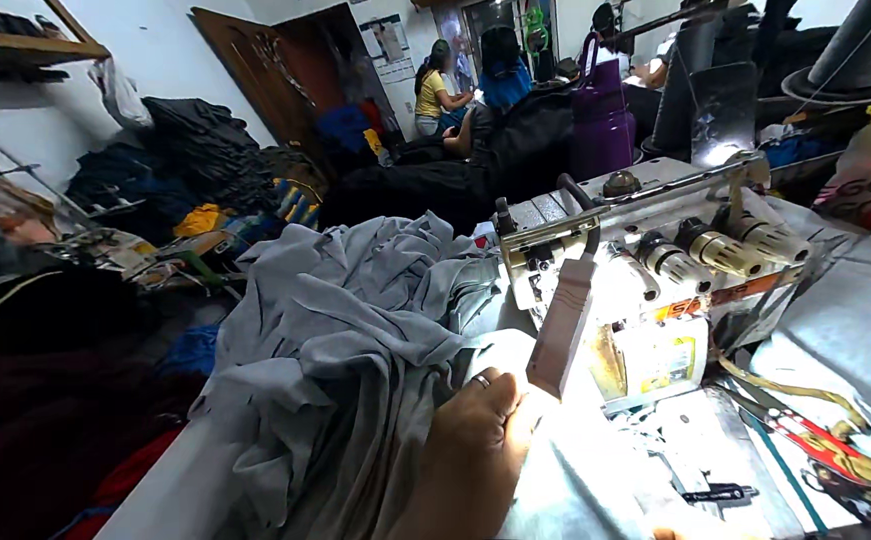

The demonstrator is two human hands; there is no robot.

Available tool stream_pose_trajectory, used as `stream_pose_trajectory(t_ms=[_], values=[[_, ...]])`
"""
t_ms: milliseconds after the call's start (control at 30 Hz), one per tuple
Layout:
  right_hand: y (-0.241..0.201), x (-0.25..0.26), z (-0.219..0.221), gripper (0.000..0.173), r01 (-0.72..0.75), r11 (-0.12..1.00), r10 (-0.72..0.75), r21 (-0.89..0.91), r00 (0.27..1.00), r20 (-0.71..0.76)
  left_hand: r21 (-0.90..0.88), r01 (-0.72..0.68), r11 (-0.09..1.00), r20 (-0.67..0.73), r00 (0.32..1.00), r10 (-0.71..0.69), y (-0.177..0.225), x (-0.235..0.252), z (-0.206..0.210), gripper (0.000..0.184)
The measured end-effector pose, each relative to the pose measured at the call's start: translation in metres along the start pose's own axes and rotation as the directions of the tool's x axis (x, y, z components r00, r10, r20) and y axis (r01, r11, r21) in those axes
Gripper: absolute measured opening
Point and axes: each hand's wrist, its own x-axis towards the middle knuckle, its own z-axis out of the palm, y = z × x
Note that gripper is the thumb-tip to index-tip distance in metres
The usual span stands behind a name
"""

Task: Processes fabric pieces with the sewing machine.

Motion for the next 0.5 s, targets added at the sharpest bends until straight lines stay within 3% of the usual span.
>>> stream_pose_trajectory(t_ms=[200,400,500], values=[[-0.001,0.007,0.002,0.030,-0.105,0.990,0.109,0.093,0.993,-0.043,0.153,-0.144,0.978,-0.033,0.988,0.150,-0.007,0.002,0.013,0.024],[-0.007,0.007,0.005,0.015,0.060,0.995,-0.048,0.078,0.987,-0.153,0.276,-0.122,0.953,-0.044,0.989,0.139,-0.005,0.007,0.013,0.021],[-0.006,0.005,0.007,0.016,0.032,0.999,-0.029,0.010,0.972,-0.233,0.302,-0.110,0.947,-0.044,0.991,0.129,-0.003,0.012,0.014,0.021]])
